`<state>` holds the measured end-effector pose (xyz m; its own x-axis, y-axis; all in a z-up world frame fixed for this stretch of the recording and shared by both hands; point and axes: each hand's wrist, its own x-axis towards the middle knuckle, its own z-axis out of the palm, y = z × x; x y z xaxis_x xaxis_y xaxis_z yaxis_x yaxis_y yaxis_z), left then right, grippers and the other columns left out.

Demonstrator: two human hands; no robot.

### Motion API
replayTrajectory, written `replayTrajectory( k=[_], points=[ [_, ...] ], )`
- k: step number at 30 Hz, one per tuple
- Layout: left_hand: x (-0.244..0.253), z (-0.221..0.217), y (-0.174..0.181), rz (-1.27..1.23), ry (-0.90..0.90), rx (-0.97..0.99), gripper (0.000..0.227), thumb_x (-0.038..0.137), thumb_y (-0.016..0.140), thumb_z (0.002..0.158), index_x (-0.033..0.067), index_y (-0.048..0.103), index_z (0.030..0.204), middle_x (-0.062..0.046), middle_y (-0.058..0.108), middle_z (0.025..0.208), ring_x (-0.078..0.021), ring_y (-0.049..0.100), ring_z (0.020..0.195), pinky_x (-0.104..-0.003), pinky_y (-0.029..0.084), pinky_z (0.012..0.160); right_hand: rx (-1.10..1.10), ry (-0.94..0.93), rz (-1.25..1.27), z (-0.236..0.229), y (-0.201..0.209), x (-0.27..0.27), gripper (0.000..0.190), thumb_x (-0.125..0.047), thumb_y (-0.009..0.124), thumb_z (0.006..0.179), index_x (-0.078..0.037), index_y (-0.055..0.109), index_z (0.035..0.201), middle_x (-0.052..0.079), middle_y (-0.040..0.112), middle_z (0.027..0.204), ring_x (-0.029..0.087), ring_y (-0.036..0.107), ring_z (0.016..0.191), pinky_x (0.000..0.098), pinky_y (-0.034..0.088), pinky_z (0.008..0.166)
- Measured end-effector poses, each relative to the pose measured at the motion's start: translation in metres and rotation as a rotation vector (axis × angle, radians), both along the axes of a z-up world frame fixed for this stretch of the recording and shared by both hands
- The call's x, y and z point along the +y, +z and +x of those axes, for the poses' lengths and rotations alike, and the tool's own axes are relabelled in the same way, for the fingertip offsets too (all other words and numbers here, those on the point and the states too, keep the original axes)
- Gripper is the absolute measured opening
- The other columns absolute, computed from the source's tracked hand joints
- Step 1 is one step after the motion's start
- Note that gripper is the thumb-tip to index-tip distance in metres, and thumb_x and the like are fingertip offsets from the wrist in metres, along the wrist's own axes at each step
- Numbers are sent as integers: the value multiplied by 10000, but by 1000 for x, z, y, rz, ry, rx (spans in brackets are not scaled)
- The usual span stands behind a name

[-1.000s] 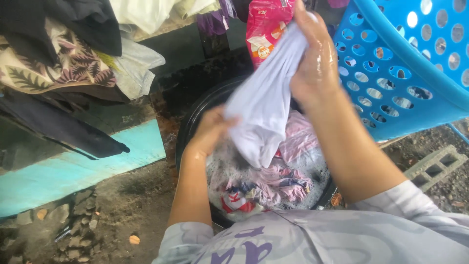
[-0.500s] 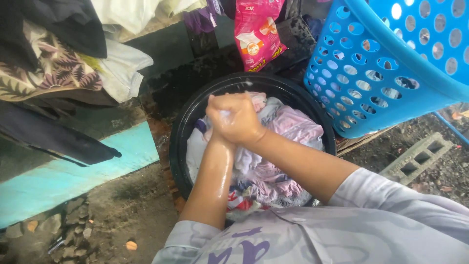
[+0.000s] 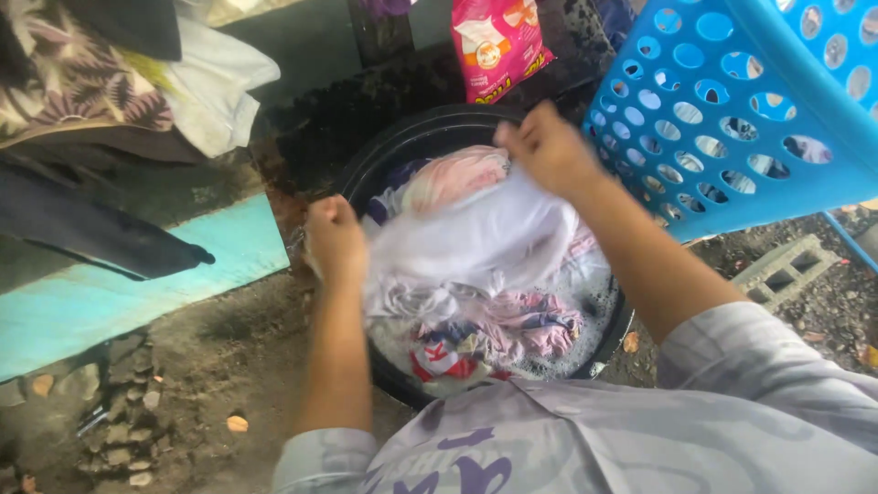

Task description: Hand washing various items of clothing in a basin with soapy water.

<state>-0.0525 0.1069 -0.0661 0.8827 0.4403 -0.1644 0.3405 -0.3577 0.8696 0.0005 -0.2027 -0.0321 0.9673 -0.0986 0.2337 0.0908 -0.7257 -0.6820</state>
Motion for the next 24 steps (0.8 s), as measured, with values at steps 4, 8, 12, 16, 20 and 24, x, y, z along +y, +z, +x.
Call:
replayTrajectory(
  k=[4, 8, 12, 16, 20, 24],
  points=[
    [-42, -16, -49, 613, -159, -162, 583, 491, 435, 1053, 96, 455, 1481, -207, 368, 1565, -388, 336, 1442, -551, 276, 1179, -133, 193, -522, -25, -86, 17, 669, -606, 614, 916, -128, 554, 1379, 196, 531, 1392, 405, 483, 1278, 596, 368, 1050],
    [-66, -40, -58, 780, -522, 231, 887, 717, 328, 931, 241, 159, 1660, -144, -38, 1667, -365, -68, 1521, -549, 0, 1228, -11, 268, -537, -82, -124, 48, 753, -657, 509, 938, -189, 423, 1522, 204, 332, 1596, 434, 255, 1485, 679, 133, 1165],
    [-61, -39, -87, 901, -563, 288, 882, 776, 227, 918, 243, 98, 1608, -175, -90, 1674, -371, -79, 1527, -543, -45, 1208, 69, 286, -504, -89, -135, 58, 761, -634, 503, 948, -209, 362, 1564, 232, 233, 1637, 457, 139, 1516, 681, 43, 1180],
    [-61, -30, -133, 889, -475, 42, 889, 759, 298, 964, 201, 164, 1643, -196, -21, 1705, -398, -18, 1563, -546, -21, 1238, 145, 307, -516, -75, -161, 59, 767, -569, 520, 971, -193, 314, 1607, 240, 167, 1676, 442, 88, 1559, 678, 26, 1198],
    [-60, -16, -138, 805, -533, 145, 920, 768, 359, 959, 175, 197, 1643, -237, -13, 1708, -446, -21, 1577, -561, -21, 1246, 213, 365, -493, -58, -173, 63, 955, -594, 596, 843, -135, 264, 1612, 261, 128, 1686, 467, 53, 1528, 657, 34, 1183],
    [-61, 1, -151, 845, -624, 319, 986, 696, 491, 835, 220, 164, 1634, -261, -50, 1674, -467, -75, 1493, -603, -35, 1169, 349, 399, -388, -47, -172, 62, 910, -533, 634, 836, -109, 304, 1569, 260, 233, 1581, 445, 175, 1430, 613, 131, 1123]
  ],
)
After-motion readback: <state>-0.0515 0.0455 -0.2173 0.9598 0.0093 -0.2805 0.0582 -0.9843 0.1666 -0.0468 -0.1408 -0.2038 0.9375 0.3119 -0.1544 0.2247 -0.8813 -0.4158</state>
